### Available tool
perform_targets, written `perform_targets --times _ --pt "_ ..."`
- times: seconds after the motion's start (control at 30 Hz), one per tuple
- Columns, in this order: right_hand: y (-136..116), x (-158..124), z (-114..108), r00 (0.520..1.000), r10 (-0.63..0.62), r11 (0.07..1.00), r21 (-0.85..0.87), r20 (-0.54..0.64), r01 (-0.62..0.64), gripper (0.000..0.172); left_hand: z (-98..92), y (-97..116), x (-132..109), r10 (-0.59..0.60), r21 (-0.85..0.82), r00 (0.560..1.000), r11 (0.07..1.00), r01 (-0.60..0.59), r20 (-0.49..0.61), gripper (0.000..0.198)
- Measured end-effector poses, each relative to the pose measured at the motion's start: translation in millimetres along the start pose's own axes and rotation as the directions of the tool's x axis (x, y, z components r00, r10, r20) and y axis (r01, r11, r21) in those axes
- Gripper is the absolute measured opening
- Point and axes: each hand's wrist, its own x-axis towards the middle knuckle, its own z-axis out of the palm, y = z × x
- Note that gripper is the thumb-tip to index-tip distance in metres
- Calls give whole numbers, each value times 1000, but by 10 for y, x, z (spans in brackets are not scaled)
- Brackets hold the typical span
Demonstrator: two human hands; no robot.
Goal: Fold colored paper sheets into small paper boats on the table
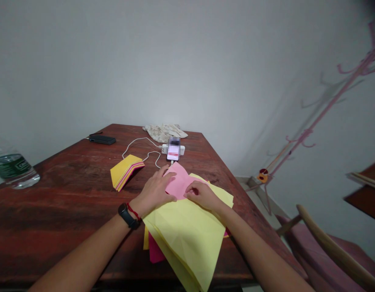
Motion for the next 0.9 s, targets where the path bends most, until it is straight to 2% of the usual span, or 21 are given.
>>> perform_targets --times 0.2,0.4,0.53,0.67,0.77,0.9 --pt "60 12 -14 998 6 996 -87 -63 -12 14 -72 -18 5 158 -173 986 974 -146 59 76" --pt "77 4 -19 998 -54 994 -92 -34 51 22 -74 74 35 272 -242 962 932 -270 -28 51" --pt "60 -12 -12 997 -81 992 -92 14 82 38 -115 66 59 300 -176 952 936 -305 -55 32" --pt "36 -32 -25 990 -130 984 -116 60 137 39 -184 48 66 340 -24 936 939 -343 -86 13" --pt "21 -35 -41 988 -123 979 -152 95 136 39 -241 42 69 399 53 916 916 -398 -28 4" --pt "29 -31 -46 990 -74 976 -194 119 96 49 -262 51 59 401 52 903 910 -412 154 1"
